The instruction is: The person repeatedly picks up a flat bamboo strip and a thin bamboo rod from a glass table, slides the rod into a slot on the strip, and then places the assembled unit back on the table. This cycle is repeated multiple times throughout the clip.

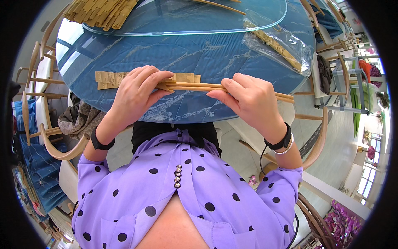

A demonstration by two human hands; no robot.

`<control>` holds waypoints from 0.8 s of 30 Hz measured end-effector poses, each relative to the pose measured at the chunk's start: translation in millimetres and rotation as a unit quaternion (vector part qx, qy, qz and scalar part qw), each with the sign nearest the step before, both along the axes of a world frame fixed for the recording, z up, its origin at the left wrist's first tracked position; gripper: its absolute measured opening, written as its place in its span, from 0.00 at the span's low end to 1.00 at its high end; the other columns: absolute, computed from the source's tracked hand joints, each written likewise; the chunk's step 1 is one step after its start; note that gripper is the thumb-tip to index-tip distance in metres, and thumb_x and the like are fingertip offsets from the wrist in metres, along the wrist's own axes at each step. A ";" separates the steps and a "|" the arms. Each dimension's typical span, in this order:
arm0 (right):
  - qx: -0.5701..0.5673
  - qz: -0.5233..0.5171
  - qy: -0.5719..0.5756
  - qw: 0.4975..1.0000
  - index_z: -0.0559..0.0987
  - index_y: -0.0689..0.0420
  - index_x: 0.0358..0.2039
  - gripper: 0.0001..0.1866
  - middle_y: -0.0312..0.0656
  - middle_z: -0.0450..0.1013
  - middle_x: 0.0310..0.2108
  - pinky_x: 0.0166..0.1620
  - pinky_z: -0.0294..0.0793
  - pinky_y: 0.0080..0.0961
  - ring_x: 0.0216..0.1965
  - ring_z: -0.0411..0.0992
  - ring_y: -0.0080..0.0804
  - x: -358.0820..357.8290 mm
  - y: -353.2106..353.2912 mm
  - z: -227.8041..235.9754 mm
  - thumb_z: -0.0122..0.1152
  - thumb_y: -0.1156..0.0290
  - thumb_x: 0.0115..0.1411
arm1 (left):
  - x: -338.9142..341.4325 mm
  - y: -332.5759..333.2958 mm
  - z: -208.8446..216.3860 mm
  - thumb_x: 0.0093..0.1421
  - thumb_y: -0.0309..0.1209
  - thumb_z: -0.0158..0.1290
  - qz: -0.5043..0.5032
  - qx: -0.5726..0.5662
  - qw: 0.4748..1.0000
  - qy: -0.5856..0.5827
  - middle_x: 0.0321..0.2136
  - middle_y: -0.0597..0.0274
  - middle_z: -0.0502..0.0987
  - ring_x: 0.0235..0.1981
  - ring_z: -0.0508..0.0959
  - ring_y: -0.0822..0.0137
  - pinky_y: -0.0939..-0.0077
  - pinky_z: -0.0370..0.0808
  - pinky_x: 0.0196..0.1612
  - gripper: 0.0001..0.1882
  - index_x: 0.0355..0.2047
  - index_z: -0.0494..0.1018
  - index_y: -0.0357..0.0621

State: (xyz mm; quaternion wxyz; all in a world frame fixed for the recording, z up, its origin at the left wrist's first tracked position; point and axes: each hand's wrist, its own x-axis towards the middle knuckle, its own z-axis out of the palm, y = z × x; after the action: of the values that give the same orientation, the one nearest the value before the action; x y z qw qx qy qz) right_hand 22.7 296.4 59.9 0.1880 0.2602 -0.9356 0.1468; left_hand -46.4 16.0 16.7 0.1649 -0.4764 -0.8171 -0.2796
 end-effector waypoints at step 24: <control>-0.031 -0.079 0.079 0.993 0.81 0.57 0.34 0.15 0.35 0.65 0.19 0.19 0.63 0.27 0.18 0.66 0.30 13.7 -52.0 -21.9 0.73 0.59 0.56 | 43.1 4.9 -22.5 0.73 0.37 0.52 0.138 0.435 0.741 -0.494 0.26 0.67 0.79 0.15 0.56 0.85 0.84 0.52 0.18 0.17 0.36 0.80 0.35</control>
State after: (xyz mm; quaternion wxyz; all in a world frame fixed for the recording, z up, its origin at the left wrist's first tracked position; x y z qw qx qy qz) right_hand 36.3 244.4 38.1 0.2808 0.1902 -0.9303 0.1395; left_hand -3.3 20.9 -5.8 -0.0356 -0.0307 -0.6305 -0.7747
